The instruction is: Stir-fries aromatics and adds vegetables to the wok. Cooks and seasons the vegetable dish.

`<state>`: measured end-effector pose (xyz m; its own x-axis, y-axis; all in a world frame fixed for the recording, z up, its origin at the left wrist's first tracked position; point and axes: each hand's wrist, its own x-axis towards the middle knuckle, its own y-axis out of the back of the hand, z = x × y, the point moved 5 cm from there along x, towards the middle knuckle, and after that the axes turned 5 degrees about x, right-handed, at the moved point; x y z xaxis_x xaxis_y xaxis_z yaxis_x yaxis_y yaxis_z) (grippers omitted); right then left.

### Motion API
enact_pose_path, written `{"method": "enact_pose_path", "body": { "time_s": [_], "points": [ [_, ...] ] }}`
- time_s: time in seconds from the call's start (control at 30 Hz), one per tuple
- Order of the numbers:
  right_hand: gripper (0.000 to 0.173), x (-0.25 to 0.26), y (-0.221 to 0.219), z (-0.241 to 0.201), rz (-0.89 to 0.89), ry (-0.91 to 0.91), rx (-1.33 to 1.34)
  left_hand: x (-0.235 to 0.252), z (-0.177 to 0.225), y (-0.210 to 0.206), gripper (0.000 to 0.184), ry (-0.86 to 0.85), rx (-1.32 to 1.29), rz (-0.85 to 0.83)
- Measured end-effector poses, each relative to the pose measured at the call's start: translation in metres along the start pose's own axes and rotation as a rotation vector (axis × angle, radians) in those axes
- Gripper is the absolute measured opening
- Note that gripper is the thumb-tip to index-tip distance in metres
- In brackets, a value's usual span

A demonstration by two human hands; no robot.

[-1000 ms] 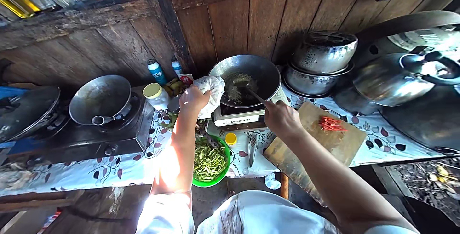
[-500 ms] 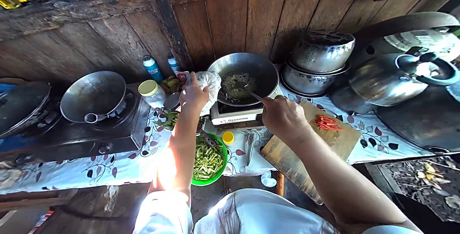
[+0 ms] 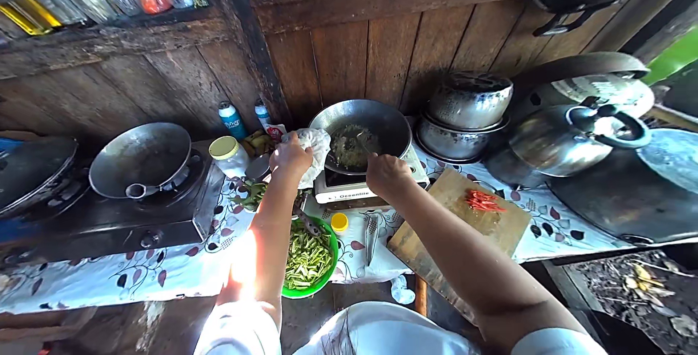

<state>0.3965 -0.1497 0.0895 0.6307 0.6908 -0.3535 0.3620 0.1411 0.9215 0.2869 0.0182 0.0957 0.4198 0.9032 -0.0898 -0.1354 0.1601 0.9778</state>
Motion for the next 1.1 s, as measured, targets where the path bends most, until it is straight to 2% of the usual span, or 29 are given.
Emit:
{"method": "enact_pose_path", "body": {
  "time_s": [0.13, 0.23, 0.43, 0.57, 0.73, 0.83, 1.0, 1.1],
  "points": [
    [0.03, -0.01, 0.005, 0.013, -0.011, 0.002, 0.003, 0.0, -0.002, -0.001, 0.065, -0.008, -0.006, 0.004],
    [0.028, -0.042, 0.016, 0.026, -0.071, 0.031, 0.002, -0.002, 0.0, -0.002, 0.065, -0.029, -0.018, 0.004],
    [0.033, -0.09, 0.018, 0.05, 0.013, 0.071, -0.053, -0.004, -0.005, -0.003, 0.065, 0.002, -0.02, 0.014],
    [0.034, -0.067, -0.002, 0.046, -0.068, 0.026, 0.02, -0.001, -0.004, -0.003, 0.065, 0.002, -0.016, 0.013],
    [0.035, -0.009, -0.023, 0.046, 0.033, 0.049, 0.216, 0.0, -0.003, -0.003, 0.064, 0.001, -0.008, 0.014],
    [0.036, -0.023, -0.014, 0.048, 0.04, 0.081, 0.194, 0.001, -0.003, -0.003, 0.064, 0.002, -0.004, 0.007],
    [0.035, -0.087, 0.006, 0.062, 0.017, 0.132, 0.092, -0.001, -0.003, -0.003, 0.065, 0.017, 0.0, -0.016],
    [0.035, -0.077, 0.0, 0.054, -0.04, 0.112, 0.086, -0.002, -0.003, -0.003, 0.065, 0.013, -0.002, -0.011]
  ]
}}
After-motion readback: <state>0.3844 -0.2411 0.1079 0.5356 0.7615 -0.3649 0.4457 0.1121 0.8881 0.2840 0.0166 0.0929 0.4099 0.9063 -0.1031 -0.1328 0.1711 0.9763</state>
